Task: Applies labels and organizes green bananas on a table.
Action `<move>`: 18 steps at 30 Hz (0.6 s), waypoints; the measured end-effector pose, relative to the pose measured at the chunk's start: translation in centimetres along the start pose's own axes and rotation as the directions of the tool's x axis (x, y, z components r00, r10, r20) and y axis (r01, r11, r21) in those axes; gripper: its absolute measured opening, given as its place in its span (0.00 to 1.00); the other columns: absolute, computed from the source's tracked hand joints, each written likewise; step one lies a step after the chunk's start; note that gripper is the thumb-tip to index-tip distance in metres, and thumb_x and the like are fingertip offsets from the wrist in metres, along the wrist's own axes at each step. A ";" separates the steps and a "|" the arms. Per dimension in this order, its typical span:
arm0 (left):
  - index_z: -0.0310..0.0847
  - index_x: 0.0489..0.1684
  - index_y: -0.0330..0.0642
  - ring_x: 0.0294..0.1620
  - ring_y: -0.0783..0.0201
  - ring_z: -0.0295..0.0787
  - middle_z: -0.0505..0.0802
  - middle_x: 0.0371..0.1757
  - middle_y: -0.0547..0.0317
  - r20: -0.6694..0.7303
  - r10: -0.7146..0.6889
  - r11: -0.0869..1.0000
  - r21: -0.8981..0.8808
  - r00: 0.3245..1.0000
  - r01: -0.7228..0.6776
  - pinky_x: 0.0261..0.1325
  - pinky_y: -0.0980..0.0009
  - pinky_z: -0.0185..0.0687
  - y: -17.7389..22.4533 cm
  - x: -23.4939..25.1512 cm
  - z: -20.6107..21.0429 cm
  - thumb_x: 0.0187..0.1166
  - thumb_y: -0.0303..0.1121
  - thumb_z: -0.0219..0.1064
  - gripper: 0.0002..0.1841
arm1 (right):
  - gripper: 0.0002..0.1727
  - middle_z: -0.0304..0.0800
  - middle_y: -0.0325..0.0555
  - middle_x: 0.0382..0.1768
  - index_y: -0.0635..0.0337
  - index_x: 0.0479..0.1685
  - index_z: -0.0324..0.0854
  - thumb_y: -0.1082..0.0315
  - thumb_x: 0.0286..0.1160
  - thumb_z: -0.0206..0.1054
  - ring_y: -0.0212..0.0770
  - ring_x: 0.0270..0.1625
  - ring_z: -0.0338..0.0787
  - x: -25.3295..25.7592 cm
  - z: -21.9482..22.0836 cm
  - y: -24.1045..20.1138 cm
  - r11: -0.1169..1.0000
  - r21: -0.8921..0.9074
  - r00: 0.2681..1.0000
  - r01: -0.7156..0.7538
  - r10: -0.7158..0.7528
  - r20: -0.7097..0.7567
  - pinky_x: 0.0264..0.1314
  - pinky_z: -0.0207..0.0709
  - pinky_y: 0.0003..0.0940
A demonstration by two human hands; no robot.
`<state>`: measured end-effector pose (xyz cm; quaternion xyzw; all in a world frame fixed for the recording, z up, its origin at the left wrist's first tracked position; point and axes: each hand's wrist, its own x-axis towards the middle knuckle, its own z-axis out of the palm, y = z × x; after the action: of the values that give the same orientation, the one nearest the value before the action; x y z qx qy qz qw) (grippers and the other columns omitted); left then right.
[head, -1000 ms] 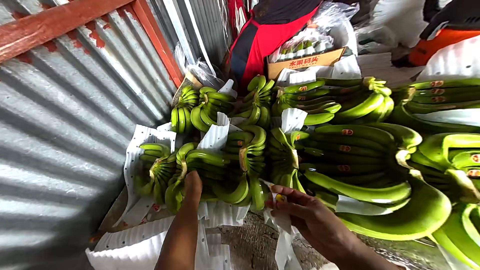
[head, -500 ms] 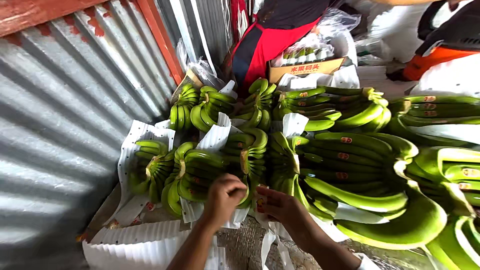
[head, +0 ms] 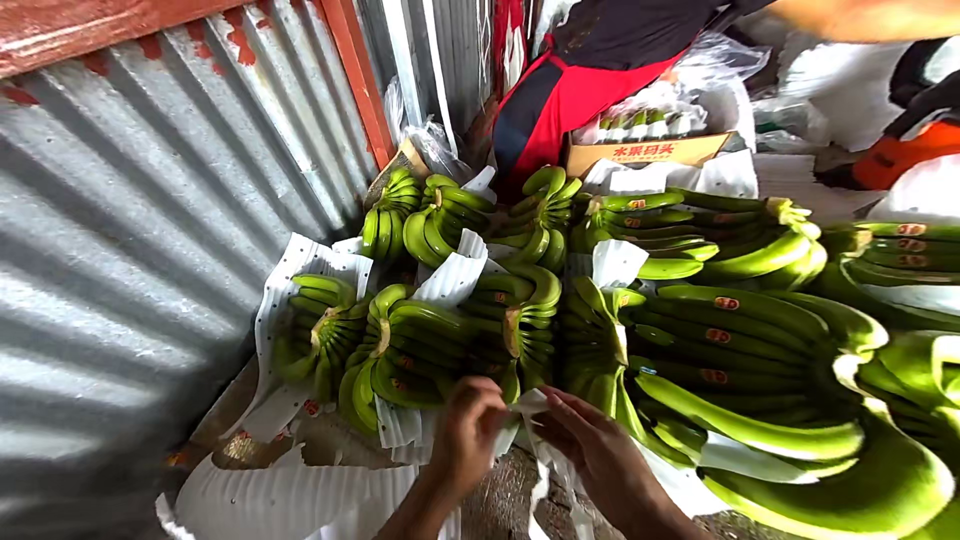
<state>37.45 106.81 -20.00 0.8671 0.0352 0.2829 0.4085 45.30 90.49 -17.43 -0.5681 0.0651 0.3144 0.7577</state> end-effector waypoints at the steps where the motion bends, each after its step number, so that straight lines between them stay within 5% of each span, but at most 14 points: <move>1: 0.85 0.43 0.25 0.50 0.61 0.93 0.93 0.48 0.45 0.010 -0.214 0.976 -0.040 0.977 0.214 0.56 0.66 0.90 -0.9 1.0 -0.7 0.79 0.24 0.66 0.07 | 0.09 0.93 0.45 0.41 0.67 0.55 0.82 0.77 0.83 0.60 0.35 0.38 0.93 0.4 -0.2 0.0 0.998 0.068 0.998 0.015 -0.011 -0.062 0.41 0.89 0.29; 3: 0.80 0.57 0.24 0.45 0.51 0.95 0.92 0.48 0.39 -0.008 -0.565 0.825 0.035 0.825 0.565 0.52 0.55 0.92 -4.8 3.7 -1.8 0.86 0.27 0.61 0.13 | 0.12 0.91 0.43 0.40 0.63 0.51 0.80 0.85 0.75 0.60 0.31 0.32 0.90 0.7 -0.8 -0.1 0.990 0.137 0.995 0.036 -0.022 -0.099 0.32 0.85 0.24; 6: 0.79 0.65 0.26 0.63 0.41 0.89 0.90 0.60 0.33 -0.102 -0.711 0.653 0.269 0.695 0.708 0.71 0.49 0.80 -10.8 6.6 -2.3 0.89 0.30 0.59 0.16 | 0.24 0.89 0.44 0.48 0.62 0.66 0.76 0.87 0.70 0.60 0.32 0.34 0.90 0.3 -1.5 -0.6 0.996 0.081 0.999 -0.022 0.019 0.027 0.28 0.84 0.24; 9: 0.77 0.70 0.26 0.70 0.39 0.86 0.89 0.65 0.31 -0.151 -0.696 0.587 0.442 0.702 0.678 0.78 0.47 0.75 -13.5 7.5 -1.6 0.90 0.29 0.56 0.18 | 0.22 0.88 0.47 0.56 0.64 0.68 0.78 0.80 0.73 0.62 0.39 0.47 0.92 -0.3 -1.9 -1.5 0.994 -0.027 0.984 -0.108 0.111 0.142 0.42 0.90 0.35; 11: 0.76 0.73 0.28 0.67 0.38 0.88 0.90 0.64 0.32 -0.215 -0.656 0.527 0.557 0.724 0.642 0.74 0.45 0.79 -14.5 7.5 -0.8 0.89 0.29 0.56 0.19 | 0.12 0.93 0.45 0.51 0.64 0.53 0.87 0.76 0.76 0.63 0.38 0.49 0.93 -0.6 -1.7 -1.6 0.996 -0.054 0.990 -0.071 0.077 0.121 0.50 0.89 0.35; 13: 0.74 0.76 0.34 0.58 0.37 0.93 0.93 0.57 0.33 -0.289 -0.617 0.464 0.617 0.732 0.635 0.62 0.43 0.86 -14.9 7.4 -0.4 0.91 0.31 0.54 0.19 | 0.08 0.96 0.43 0.43 0.63 0.41 0.90 0.78 0.76 0.64 0.34 0.44 0.94 -0.6 -1.6 -1.5 0.997 -0.076 0.996 0.017 -0.010 0.090 0.47 0.88 0.28; 16: 0.75 0.73 0.37 0.57 0.36 0.93 0.93 0.56 0.35 -0.266 -0.644 0.497 0.568 0.718 0.656 0.59 0.39 0.85 -12.8 7.7 -0.8 0.89 0.32 0.57 0.18 | 0.15 0.93 0.44 0.39 0.65 0.53 0.87 0.84 0.67 0.70 0.34 0.37 0.92 -0.3 -1.2 -1.4 0.981 -0.168 0.995 0.095 -0.088 0.048 0.37 0.87 0.27; 18: 0.82 0.62 0.30 0.58 0.39 0.91 0.91 0.58 0.35 -0.156 -0.566 0.722 0.379 0.810 0.578 0.62 0.43 0.84 -9.4 7.6 -1.0 0.84 0.31 0.65 0.15 | 0.24 0.94 0.45 0.44 0.63 0.64 0.85 0.85 0.65 0.70 0.33 0.36 0.92 0.0 -1.2 -1.3 0.962 -0.241 0.991 0.128 -0.117 0.059 0.35 0.86 0.26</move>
<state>44.96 115.98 -22.85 0.8751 0.3650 0.1416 0.2844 46.34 89.23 -16.75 -0.6531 -0.0260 0.2848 0.7012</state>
